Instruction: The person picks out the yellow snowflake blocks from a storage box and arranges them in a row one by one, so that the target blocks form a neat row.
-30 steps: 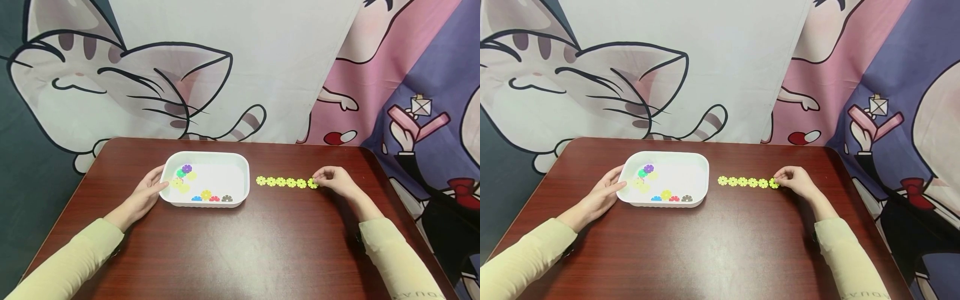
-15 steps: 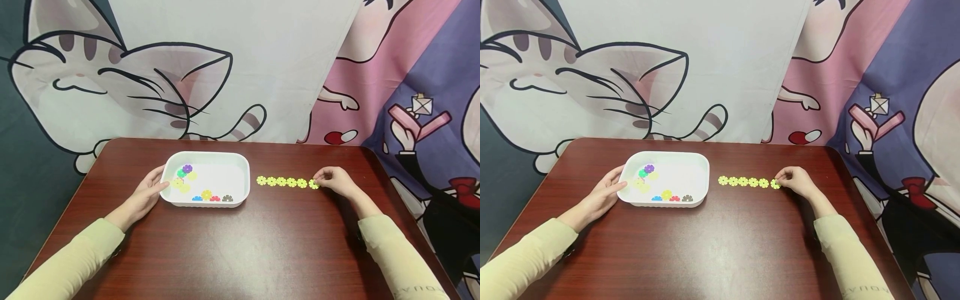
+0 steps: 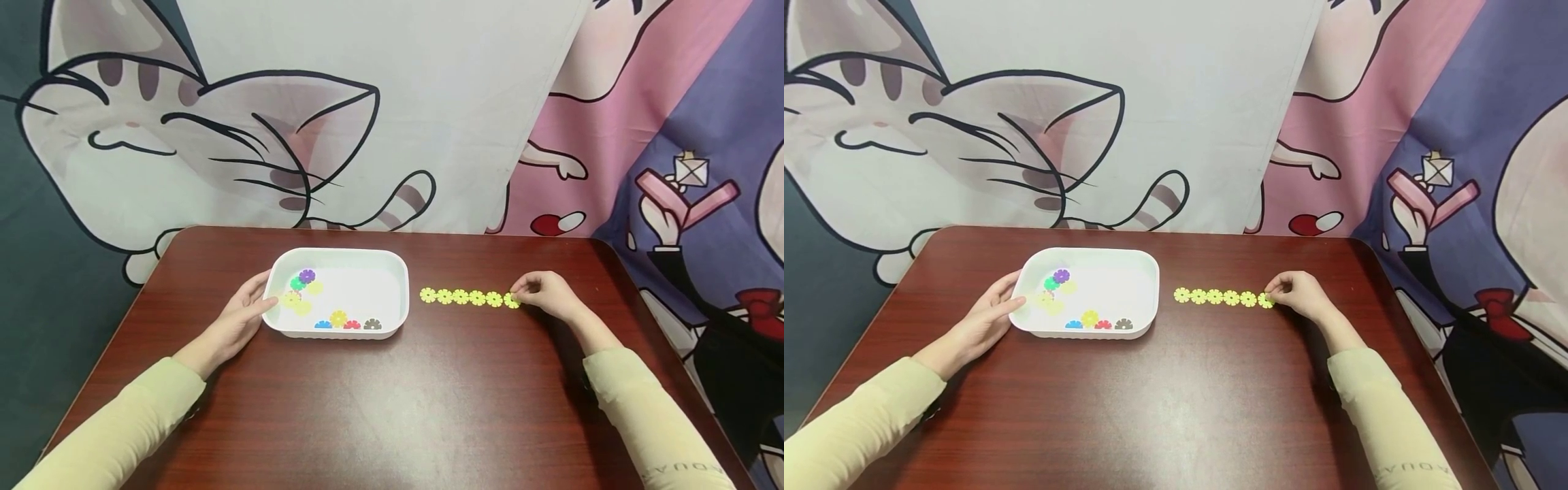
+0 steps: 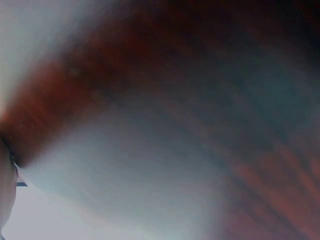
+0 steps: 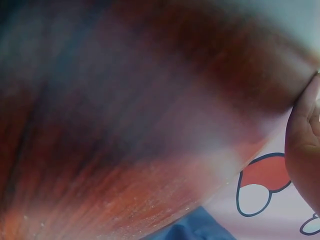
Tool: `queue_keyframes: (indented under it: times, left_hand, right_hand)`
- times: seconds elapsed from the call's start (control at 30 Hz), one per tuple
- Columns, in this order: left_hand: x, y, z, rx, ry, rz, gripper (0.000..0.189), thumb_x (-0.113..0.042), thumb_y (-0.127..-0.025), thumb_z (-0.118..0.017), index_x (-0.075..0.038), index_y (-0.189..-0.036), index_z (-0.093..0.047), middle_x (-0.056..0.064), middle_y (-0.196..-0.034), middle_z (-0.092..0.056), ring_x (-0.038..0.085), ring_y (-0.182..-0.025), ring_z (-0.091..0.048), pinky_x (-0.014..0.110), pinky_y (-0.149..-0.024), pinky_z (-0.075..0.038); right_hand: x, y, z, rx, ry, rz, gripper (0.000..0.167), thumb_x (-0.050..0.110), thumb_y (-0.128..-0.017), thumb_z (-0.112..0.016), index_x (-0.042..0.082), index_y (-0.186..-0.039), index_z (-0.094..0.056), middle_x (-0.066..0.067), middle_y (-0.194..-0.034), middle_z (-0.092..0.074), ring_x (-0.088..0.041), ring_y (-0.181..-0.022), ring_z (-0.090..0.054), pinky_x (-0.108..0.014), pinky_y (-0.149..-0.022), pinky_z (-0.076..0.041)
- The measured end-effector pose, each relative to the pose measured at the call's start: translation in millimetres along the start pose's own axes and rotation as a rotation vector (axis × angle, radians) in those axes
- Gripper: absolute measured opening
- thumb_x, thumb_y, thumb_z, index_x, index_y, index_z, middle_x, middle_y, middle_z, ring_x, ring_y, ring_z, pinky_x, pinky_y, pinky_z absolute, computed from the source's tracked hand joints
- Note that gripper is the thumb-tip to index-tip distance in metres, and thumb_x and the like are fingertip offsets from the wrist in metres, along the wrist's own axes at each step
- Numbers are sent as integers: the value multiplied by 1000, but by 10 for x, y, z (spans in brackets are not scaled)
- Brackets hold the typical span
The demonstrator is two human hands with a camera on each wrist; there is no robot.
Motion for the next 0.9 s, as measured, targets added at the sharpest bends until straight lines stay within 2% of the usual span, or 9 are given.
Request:
queue_keyframes:
  times: [0.2, 0.47, 0.73, 0.9]
  left_hand:
    - [-3, 1, -4, 2, 14, -9, 65, -6, -108, -55, -9, -164, -23, 17, -176, -12, -9, -136, -43, 6, -109, -42]
    - [-5, 6, -6, 2, 8, -4, 68, -6, -108, -55, -7, -166, -20, 18, -177, -10, -3, -144, -38, 6, -109, -42]
    - [-11, 13, -20, 5, 12, -10, 67, -5, -108, -55, -7, -165, -21, 20, -176, -10, -13, -131, -47, 7, -109, -43]
    - [-16, 8, -18, 3, 11, -9, 67, -5, -108, -55, -7, -165, -20, 19, -177, -9, -13, -132, -46, 6, -109, -42]
  right_hand:
    - [13, -4, -10, 5, 8, -5, 7, 6, -90, -83, 1, -94, -79, -9, -84, -76, -1, -72, -60, -15, -69, -50]
    - [-14, -19, -19, 9, 17, -16, 8, 8, -90, -83, 2, -94, -79, -8, -83, -75, -3, -72, -60, -17, -69, -50]
    - [-33, -11, -14, 12, 22, -14, 10, 9, -90, -83, 2, -95, -79, -10, -85, -76, -4, -72, -60, -18, -69, -50]
    - [-32, -12, -2, 14, 13, -23, 11, 9, -91, -82, 1, -97, -79, -10, -85, -77, -2, -73, -61, -17, -69, -50]
Point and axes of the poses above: each hand's wrist, its own y-axis away from the middle knuckle, its own z-axis out of the back of the hand, x = y × z, the point moved 6 cm from there along -y, towards the middle knuckle
